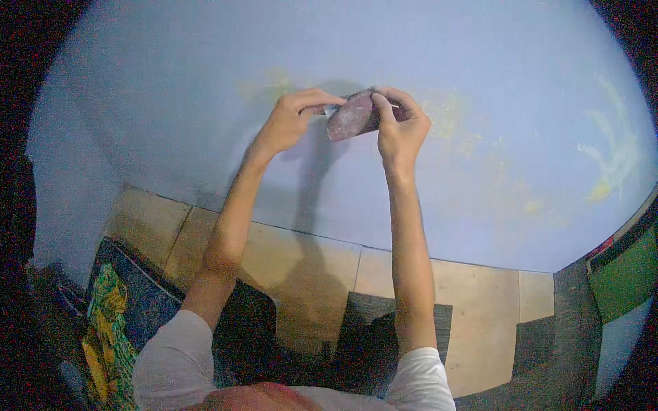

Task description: The person sands a light-colored patch on a blue wall using a piece of sandpaper held in their hand, alternating between using one hand and both hands to press and move the sandpaper across the surface.

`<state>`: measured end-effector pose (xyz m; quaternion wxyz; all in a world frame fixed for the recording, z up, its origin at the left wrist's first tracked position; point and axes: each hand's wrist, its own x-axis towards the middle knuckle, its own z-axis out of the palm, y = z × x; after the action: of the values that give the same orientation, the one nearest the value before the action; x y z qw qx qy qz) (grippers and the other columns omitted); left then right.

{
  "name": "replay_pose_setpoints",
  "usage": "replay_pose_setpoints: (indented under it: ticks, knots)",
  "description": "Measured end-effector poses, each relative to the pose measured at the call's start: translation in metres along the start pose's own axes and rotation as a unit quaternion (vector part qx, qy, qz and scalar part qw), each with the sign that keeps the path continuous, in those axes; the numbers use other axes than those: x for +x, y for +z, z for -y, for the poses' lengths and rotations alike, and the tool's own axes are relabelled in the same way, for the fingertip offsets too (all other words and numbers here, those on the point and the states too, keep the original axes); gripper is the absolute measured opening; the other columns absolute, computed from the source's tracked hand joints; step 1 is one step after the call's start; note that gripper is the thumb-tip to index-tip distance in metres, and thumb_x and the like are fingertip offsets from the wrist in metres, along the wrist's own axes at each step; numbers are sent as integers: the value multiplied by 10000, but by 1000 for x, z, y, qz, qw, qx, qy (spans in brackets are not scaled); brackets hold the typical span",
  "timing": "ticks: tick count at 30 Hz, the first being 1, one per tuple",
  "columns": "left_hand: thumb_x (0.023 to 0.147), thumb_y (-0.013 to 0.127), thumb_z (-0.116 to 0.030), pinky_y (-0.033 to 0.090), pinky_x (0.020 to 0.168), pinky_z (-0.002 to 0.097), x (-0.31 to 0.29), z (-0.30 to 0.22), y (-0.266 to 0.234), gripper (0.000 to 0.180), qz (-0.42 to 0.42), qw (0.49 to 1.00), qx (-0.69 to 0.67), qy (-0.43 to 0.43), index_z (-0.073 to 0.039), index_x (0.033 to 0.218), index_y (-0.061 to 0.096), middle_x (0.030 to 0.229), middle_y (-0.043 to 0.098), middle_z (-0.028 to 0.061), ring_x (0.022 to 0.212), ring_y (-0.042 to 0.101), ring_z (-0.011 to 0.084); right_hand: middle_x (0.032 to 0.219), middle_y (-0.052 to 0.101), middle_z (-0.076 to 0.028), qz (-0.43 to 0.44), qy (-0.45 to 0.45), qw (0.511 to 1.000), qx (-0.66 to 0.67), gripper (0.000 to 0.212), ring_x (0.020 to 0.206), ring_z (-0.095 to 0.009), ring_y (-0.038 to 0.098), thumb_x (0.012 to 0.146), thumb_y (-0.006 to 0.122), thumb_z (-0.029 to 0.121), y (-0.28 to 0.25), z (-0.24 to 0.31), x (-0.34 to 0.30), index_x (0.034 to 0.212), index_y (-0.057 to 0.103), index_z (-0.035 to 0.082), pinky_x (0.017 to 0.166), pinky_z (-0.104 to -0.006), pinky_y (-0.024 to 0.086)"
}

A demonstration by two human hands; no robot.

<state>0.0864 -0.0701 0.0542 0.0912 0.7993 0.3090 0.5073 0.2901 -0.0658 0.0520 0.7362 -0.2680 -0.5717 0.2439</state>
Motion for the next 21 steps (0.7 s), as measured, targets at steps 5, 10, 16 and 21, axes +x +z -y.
replay_pose_setpoints:
  ticks: [5,10,16,21]
  knots:
    - [836,469,131,527,856,411,0,-4,4,328,-31,995,63,72,-14,1007,708,1009,697,148,930,661,336,927,734,-103,-17,-10,999,29,123,843,-146,685,905,701,22,2,-4,-1,1002,738,-45,757,-289,559]
    - [794,458,148,469,982,375,-2,1,5,277,17,998,57,15,32,966,640,1039,639,158,1024,629,299,923,732,-98,-11,-24,1000,-2,124,826,-138,682,904,702,24,6,-4,-3,1006,736,-38,744,-287,556]
    - [938,530,-66,417,1002,347,-1,10,-4,139,83,986,-124,-70,28,951,632,1025,606,80,1059,576,220,909,735,-102,12,-25,1000,2,120,803,-140,683,904,700,26,5,-5,-2,1005,739,-27,710,-281,556]
    - [988,581,-214,394,988,332,-5,6,-11,235,151,966,-180,-110,2,922,649,989,583,41,1032,545,169,898,735,-102,23,-10,1000,-12,118,792,-140,684,906,694,21,2,-8,-1,1002,739,-29,714,-281,560]
